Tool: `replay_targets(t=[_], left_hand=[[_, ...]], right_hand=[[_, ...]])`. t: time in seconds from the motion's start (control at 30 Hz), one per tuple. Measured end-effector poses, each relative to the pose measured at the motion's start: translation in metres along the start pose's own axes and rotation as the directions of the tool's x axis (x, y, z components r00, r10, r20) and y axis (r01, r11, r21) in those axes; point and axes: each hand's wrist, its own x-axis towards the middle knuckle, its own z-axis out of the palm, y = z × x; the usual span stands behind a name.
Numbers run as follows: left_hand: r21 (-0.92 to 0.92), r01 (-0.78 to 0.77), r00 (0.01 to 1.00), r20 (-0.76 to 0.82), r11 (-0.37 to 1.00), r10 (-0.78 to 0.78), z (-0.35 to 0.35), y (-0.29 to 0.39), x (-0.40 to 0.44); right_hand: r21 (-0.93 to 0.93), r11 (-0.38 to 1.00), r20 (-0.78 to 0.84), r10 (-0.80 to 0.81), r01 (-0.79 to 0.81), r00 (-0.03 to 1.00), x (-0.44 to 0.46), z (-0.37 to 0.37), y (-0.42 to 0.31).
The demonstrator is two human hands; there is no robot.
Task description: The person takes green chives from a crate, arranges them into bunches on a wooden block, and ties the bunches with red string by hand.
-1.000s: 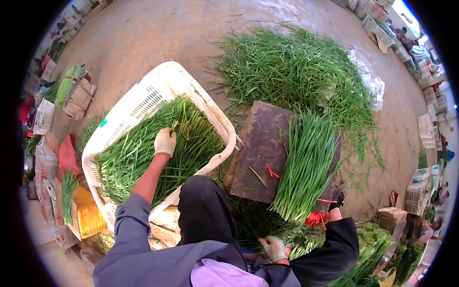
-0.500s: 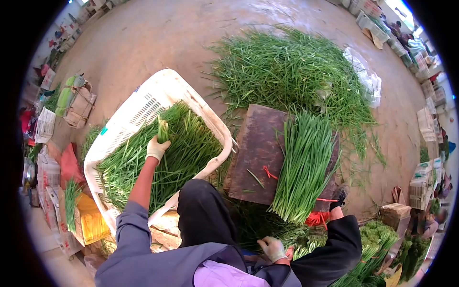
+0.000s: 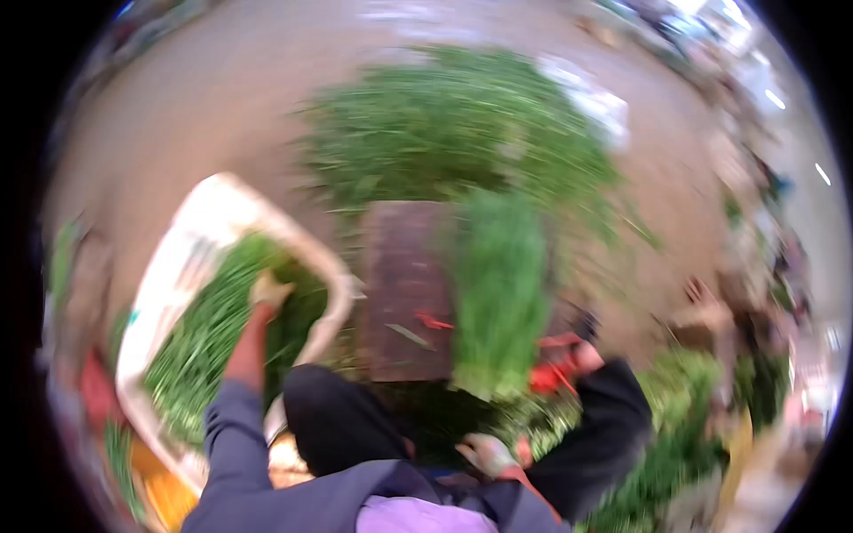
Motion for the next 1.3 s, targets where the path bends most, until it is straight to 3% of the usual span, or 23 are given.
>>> replay_targets(t=[0.03, 0.1, 0.13, 0.2, 0.27, 0.33, 0.4, 0.43, 0.5, 0.57, 0.6, 0.67, 0.73, 0.77, 0.8, 0.83, 0.87, 0.9, 0.97, 1.07, 1.2, 1.23, 1.3], left_hand=[[0.028, -0.036, 0.995, 0.094, 0.999, 0.033, 0.015, 0.021, 0.003], [-0.051, -0.115, 0.993, -0.025, 0.992, 0.114, 0.026, 0.02, -0.001], [-0.421, -0.245, 0.962, 0.008, 0.874, 0.273, 0.057, -0.005, 0.03], [-0.573, -0.182, 0.96, 0.074, 0.799, 0.271, 0.062, -0.059, 0.062], [-0.393, -0.109, 0.976, 0.134, 0.913, 0.174, 0.052, -0.078, 0.076], [-0.65, -0.12, 0.95, 0.145, 0.75, 0.277, 0.023, -0.079, 0.063], [-0.689, -0.126, 0.991, -0.058, 0.713, 0.12, -0.042, -0.082, -0.025], [-0.715, -0.022, 1.0, -0.012, 0.699, 0.019, -0.068, -0.065, -0.054], [-0.765, 0.056, 0.993, -0.022, 0.641, -0.113, -0.076, -0.054, -0.074], [-0.904, -0.084, 0.996, -0.068, 0.42, 0.054, -0.091, -0.039, -0.078], [-0.95, -0.127, 0.986, -0.09, 0.287, 0.137, -0.097, -0.03, -0.077], [-0.957, -0.133, 0.99, -0.115, 0.256, 0.085, -0.095, -0.051, -0.082], [-0.938, -0.183, 0.982, -0.157, 0.296, 0.107, -0.116, -0.023, -0.119], [-0.932, -0.208, 0.976, -0.175, 0.298, 0.134, -0.121, -0.042, -0.12], [-0.957, -0.091, 0.992, -0.062, 0.276, 0.111, -0.106, -0.051, -0.101], [-0.89, -0.228, 0.961, -0.142, 0.395, 0.235, -0.093, -0.054, -0.097], [-0.887, -0.29, 0.949, -0.217, 0.36, 0.23, -0.094, -0.048, -0.1], [-0.847, -0.351, 0.917, -0.225, 0.398, 0.33, -0.11, -0.05, -0.115], [-0.854, -0.346, 0.93, -0.255, 0.39, 0.266, -0.134, -0.04, -0.17], [-0.951, -0.204, 0.903, -0.092, 0.231, 0.42, -0.112, -0.079, -0.135], [-0.982, -0.069, 0.97, -0.025, 0.177, 0.242, -0.122, -0.042, -0.134], [-0.99, -0.087, 0.982, -0.065, 0.114, 0.179, -0.119, -0.038, -0.128], [-0.979, -0.156, 0.983, -0.141, 0.134, 0.114, -0.125, -0.06, -0.129]], right_hand=[[0.018, 0.998, 0.005, 0.056, -0.056, 0.998, -0.011, -0.013, -0.013], [0.032, 0.999, 0.01, -0.006, 0.005, 1.0, 0.0, 0.007, 0.01], [0.033, 0.999, -0.054, -0.015, 0.017, 0.998, 0.002, 0.011, 0.01], [0.066, 0.995, -0.061, -0.066, 0.07, 0.996, 0.021, 0.011, 0.012], [0.088, 0.989, -0.073, -0.109, 0.115, 0.991, 0.021, 0.007, 0.003], [0.099, 0.988, -0.103, -0.111, 0.122, 0.988, 0.013, -0.006, -0.007], [0.097, 0.972, -0.069, -0.208, 0.214, 0.976, 0.006, -0.021, -0.024], [0.138, 0.946, -0.114, -0.28, 0.294, 0.953, 0.0, -0.03, -0.028], [0.209, 0.943, -0.162, -0.227, 0.258, 0.96, -0.021, -0.077, -0.089], [0.412, 0.883, -0.16, -0.172, 0.224, 0.972, 0.016, -0.114, -0.157], [0.383, 0.857, -0.197, -0.29, 0.346, 0.936, 0.03, -0.127, -0.194], [0.198, 0.752, -0.329, -0.553, 0.628, 0.766, 0.085, -0.133, -0.263], [0.115, 0.846, -0.134, -0.505, 0.52, 0.852, 0.122, -0.146, -0.33], [-0.101, 0.509, -0.408, -0.805, 0.855, 0.431, 0.2, -0.085, -0.335], [-0.025, 0.506, -0.383, -0.802, 0.862, 0.459, 0.248, -0.072, -0.361], [0.039, 0.814, 0.009, -0.581, 0.58, 0.814, 0.252, -0.086, -0.375], [0.013, 0.779, -0.015, -0.626, 0.626, 0.779, 0.272, -0.067, -0.383], [0.131, 0.689, -0.178, -0.691, 0.713, 0.7, 0.273, -0.037, -0.39], [0.325, 0.504, -0.258, -0.767, 0.801, 0.587, 0.253, 0.004, -0.406], [0.448, 0.679, -0.004, -0.649, 0.581, 0.761, 0.263, -0.009, -0.402], [0.298, 0.583, -0.401, -0.642, 0.756, 0.653, 0.276, -0.005, -0.374], [0.345, 0.665, -0.345, -0.565, 0.662, 0.749, 0.262, -0.026, -0.371], [0.728, 0.449, -0.29, -0.484, 0.519, 0.826, 0.277, -0.014, -0.366]])
